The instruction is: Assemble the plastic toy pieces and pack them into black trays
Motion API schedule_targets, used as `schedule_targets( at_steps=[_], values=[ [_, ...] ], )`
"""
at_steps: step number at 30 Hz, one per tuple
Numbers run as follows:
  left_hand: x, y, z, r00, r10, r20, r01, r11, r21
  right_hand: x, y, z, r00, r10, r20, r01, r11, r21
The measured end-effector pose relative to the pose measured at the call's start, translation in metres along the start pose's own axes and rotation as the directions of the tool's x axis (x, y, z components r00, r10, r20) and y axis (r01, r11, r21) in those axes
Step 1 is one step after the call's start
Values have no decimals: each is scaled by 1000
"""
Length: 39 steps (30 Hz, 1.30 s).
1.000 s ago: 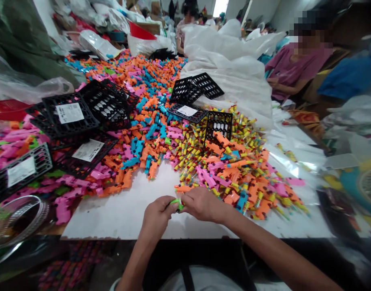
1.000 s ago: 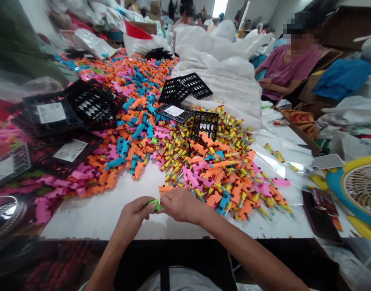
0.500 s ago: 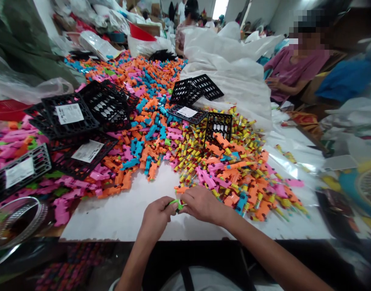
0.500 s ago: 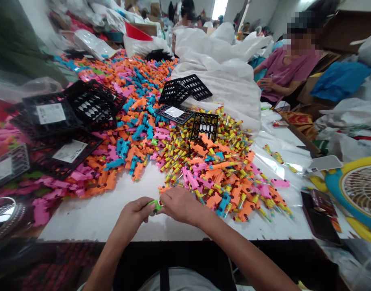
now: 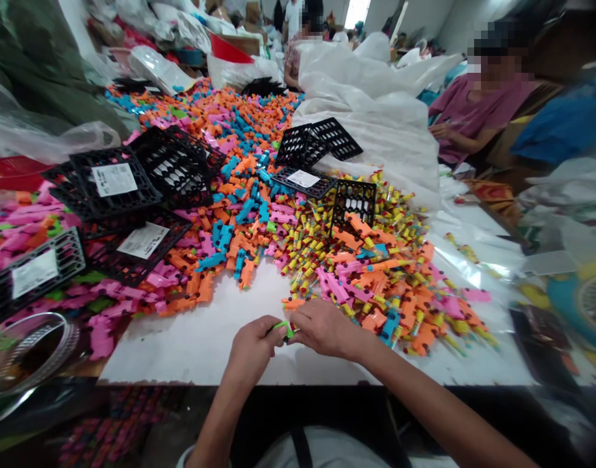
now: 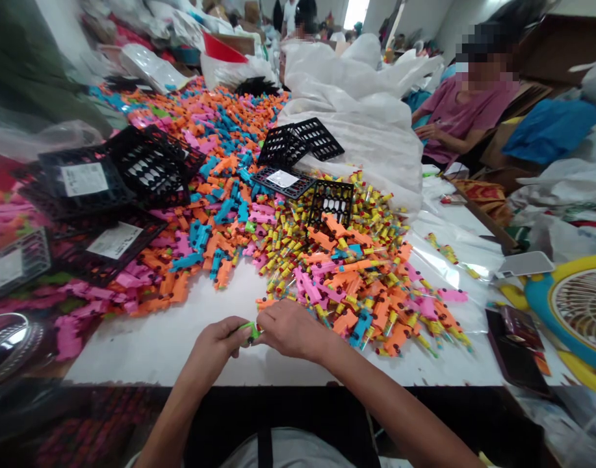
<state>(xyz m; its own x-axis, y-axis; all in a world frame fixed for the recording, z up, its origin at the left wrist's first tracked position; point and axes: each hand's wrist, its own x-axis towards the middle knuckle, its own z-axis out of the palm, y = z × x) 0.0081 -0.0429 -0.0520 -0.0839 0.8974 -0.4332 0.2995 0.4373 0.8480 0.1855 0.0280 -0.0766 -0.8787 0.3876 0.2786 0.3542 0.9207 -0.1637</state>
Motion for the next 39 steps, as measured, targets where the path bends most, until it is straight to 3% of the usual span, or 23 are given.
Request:
schedule_targets(
  at_steps=[4, 8, 11, 20, 28, 39],
  values=[
    [1, -2, 0, 999, -29, 14, 30, 999, -17, -1, 0, -1, 998, -54, 15, 54, 998, -19],
    [0, -3, -3, 999, -16, 51, 17, 1000, -21, -1, -3, 0, 998, -10, 61, 11, 1000, -21],
    [-2, -2, -6, 997, 61, 51, -63, 997, 40, -1, -5, -1, 998, 4, 69, -2, 1000, -28],
    [-13, 1, -1, 948, 318, -18, -305, 923, 236, -2, -12, -11, 992, 15, -127, -29, 993, -111],
    [-17, 0, 0, 943, 332, -37, -312, 913, 263, -2, -12, -11, 982, 4, -187, -26, 993, -117],
    [-17, 7, -2, 941, 335, -51, -310, 912, 270, 2, -8, -17, 985, -132, -113, 111, 978, -175]
  ],
)
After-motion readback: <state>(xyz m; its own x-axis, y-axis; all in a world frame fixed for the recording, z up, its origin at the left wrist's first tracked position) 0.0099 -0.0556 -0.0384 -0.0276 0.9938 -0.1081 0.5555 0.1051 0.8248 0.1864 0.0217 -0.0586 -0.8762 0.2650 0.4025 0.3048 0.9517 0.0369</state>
